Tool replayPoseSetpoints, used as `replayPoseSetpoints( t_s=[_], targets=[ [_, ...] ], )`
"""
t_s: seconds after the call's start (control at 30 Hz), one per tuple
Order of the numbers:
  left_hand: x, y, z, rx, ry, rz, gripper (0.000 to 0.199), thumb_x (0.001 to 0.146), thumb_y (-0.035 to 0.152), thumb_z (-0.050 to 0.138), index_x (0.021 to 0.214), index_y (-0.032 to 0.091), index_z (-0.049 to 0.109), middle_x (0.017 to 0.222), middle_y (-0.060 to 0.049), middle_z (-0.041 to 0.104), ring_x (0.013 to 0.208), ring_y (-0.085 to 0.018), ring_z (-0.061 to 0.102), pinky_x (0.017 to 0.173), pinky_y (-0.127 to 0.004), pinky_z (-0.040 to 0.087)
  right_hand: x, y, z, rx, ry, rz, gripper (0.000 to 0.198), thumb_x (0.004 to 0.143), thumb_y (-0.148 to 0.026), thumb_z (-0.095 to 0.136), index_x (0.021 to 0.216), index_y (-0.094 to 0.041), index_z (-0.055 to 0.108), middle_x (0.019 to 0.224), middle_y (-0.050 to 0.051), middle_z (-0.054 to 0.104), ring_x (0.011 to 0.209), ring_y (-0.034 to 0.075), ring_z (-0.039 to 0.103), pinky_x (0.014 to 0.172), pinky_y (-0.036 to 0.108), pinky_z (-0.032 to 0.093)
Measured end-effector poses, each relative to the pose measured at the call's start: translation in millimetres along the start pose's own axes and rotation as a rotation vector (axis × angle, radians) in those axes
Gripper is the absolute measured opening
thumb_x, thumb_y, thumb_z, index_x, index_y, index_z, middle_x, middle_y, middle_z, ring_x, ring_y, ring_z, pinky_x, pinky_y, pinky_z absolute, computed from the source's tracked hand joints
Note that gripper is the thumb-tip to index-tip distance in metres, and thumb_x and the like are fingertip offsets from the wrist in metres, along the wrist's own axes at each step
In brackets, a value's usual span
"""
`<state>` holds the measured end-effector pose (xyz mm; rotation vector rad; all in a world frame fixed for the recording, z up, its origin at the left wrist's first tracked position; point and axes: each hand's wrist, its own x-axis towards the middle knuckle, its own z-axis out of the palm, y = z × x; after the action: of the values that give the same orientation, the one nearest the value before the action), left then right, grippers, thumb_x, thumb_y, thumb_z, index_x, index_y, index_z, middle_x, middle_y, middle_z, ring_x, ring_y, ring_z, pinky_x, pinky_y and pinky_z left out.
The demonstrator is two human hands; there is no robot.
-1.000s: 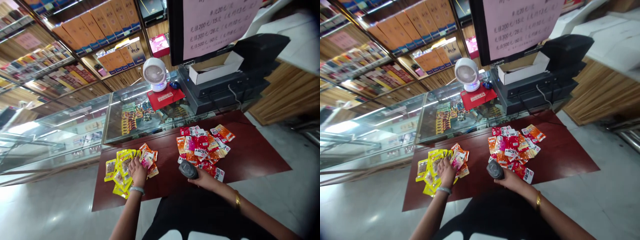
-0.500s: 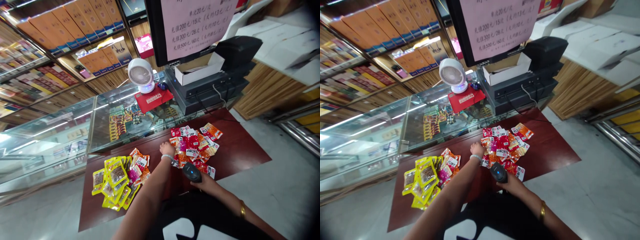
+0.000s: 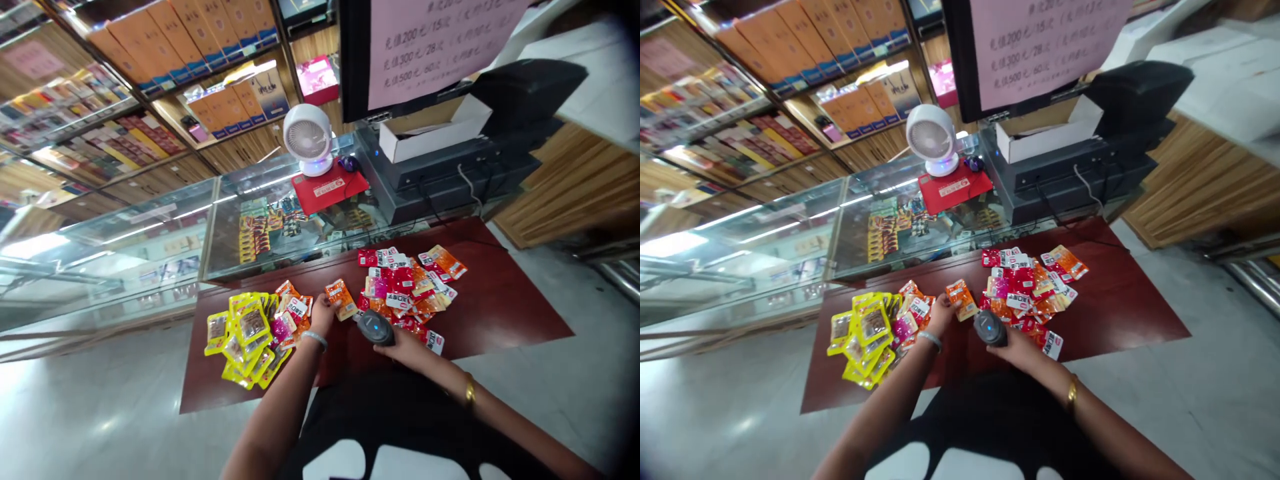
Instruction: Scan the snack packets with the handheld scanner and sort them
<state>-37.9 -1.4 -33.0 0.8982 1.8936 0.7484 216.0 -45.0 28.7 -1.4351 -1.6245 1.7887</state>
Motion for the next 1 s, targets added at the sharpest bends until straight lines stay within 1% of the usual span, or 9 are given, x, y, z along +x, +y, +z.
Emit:
replayPoseSetpoints(
  t_s=[0.13,0.27,0.4,0.47,0.6,0.63,0.77,0.87,1.0],
  targets=[
    [-16,-14,-33,0.087,0.049,-0.013,0.02,0.072,0.028,0.072,0.081,0.015,0.059,0.071,-0.003,0.064,0.066,-0.016,0.06,0.066,-0.027,0.047,12,-13,17,0.055,-0.118,-0.102,0.053,0.069,-0.037,0.079,0.117,-0.017,0.067,0.118,0.012,0.073,0.112,0.034,0.065,0.101,0.049,0.048],
    [-35,-26,-91,0.101,0.131,-0.087,0.026,0.076,0.034,0.067,0.093,0.016,0.059,0.078,-0.005,0.066,0.072,-0.019,0.063,0.07,-0.032,0.049,15,-15,27,0.019,-0.231,-0.144,0.056,0.069,-0.036,0.079,0.119,-0.017,0.066,0.117,0.011,0.073,0.11,0.033,0.066,0.101,0.048,0.049],
    [-47,-24,-134,0.6,0.541,0.045,0.047,0.075,0.041,0.069,0.114,0.017,0.056,0.112,-0.013,0.063,0.109,-0.031,0.057,0.093,-0.045,0.043,10,-4,22,0.004,-0.216,-0.139,0.062,0.066,-0.035,0.081,0.123,-0.017,0.064,0.123,0.012,0.07,0.116,0.034,0.063,0.105,0.05,0.045],
    [-45,-13,-122,0.76,0.539,0.13,0.052,0.077,0.043,0.067,0.12,0.017,0.054,0.122,-0.014,0.059,0.119,-0.031,0.05,0.1,-0.045,0.037,5,7,15,-0.008,-0.18,-0.09,0.062,0.066,-0.036,0.081,0.124,-0.018,0.064,0.123,0.012,0.07,0.116,0.034,0.063,0.104,0.05,0.046],
    [-40,15,-37,0.803,0.018,0.243,0.037,0.081,0.046,0.065,0.109,0.022,0.061,0.113,-0.009,0.064,0.109,-0.024,0.055,0.096,-0.035,0.039,-9,29,0,-0.069,-0.12,-0.008,0.054,0.067,-0.037,0.08,0.117,-0.018,0.068,0.115,0.012,0.074,0.109,0.035,0.067,0.097,0.049,0.05],
    [-40,21,-12,0.822,-0.037,0.245,0.041,0.079,0.05,0.067,0.109,0.021,0.062,0.114,-0.01,0.063,0.11,-0.025,0.055,0.095,-0.035,0.038,-12,34,-3,-0.076,-0.101,0.006,0.053,0.067,-0.037,0.08,0.115,-0.018,0.069,0.113,0.012,0.074,0.108,0.035,0.067,0.096,0.049,0.051],
    [-46,36,56,0.946,-0.025,0.206,0.062,0.072,0.06,0.069,0.113,0.016,0.057,0.12,-0.015,0.057,0.114,-0.03,0.049,0.094,-0.04,0.037,-22,47,-11,-0.032,-0.054,0.042,0.053,0.068,-0.035,0.079,0.117,-0.019,0.067,0.114,0.011,0.074,0.108,0.034,0.067,0.096,0.048,0.051],
    [-47,38,67,0.987,-0.061,0.221,0.054,0.074,0.057,0.069,0.108,0.016,0.057,0.121,-0.014,0.057,0.116,-0.029,0.049,0.095,-0.039,0.036,-26,51,-13,0.001,-0.043,0.058,0.053,0.068,-0.037,0.078,0.117,-0.019,0.067,0.116,0.01,0.074,0.11,0.033,0.067,0.098,0.049,0.049],
    [-45,31,48,0.939,-0.104,0.119,0.045,0.077,0.051,0.069,0.104,0.018,0.056,0.107,-0.012,0.066,0.108,-0.027,0.058,0.089,-0.035,0.038,-26,48,-15,0.021,-0.02,0.046,0.057,0.069,-0.04,0.078,0.12,-0.019,0.066,0.117,0.01,0.073,0.112,0.033,0.066,0.1,0.05,0.049]
  ],
)
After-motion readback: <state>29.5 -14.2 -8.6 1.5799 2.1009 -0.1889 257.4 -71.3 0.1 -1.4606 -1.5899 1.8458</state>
